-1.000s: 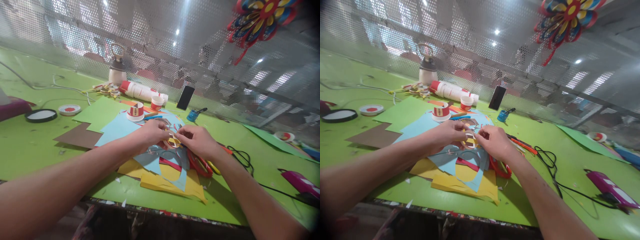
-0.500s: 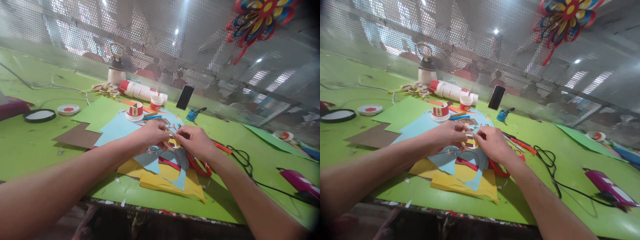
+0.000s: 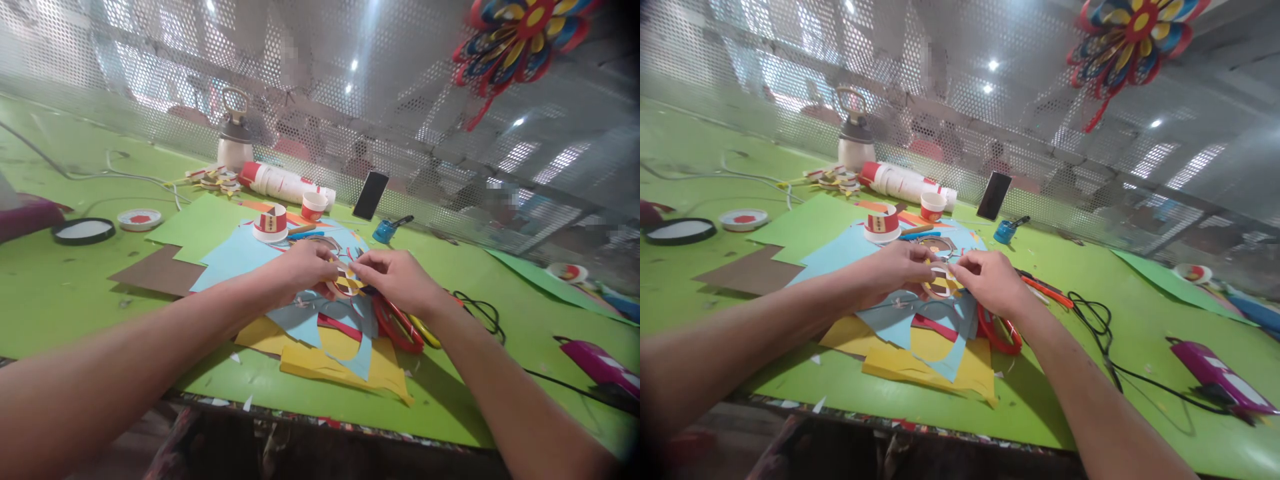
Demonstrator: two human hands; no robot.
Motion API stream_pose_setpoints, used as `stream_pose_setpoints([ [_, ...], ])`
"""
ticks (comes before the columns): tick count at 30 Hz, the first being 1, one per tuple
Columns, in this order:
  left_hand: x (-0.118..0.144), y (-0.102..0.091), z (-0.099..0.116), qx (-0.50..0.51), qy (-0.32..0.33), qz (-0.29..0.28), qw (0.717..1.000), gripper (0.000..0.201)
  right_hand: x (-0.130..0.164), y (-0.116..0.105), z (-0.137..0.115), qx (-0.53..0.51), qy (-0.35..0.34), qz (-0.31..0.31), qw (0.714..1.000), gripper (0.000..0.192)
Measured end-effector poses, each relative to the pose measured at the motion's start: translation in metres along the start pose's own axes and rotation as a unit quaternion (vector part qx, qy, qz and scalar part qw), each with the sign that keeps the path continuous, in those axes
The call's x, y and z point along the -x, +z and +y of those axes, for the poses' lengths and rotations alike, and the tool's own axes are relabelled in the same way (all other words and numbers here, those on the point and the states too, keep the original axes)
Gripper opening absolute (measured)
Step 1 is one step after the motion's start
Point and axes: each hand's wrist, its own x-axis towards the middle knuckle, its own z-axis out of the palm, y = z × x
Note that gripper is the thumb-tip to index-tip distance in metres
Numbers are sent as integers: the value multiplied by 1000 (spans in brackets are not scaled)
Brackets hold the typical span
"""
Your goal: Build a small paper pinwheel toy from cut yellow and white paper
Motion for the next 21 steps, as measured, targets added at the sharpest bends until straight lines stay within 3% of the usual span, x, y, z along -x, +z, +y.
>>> stream_pose_setpoints([
  [4, 1, 0, 0, -1, 8, -22, 1000, 6, 0, 2, -1, 6, -9, -19, 1000, 22],
  [14, 0, 1, -1, 2, 23, -13, 1000, 6, 2, 5, -4, 41, -9, 16, 999, 19],
  [21, -4, -3, -4, 12, 9, 6, 1000, 11, 1, -5, -3, -46, 7, 36, 998, 22],
])
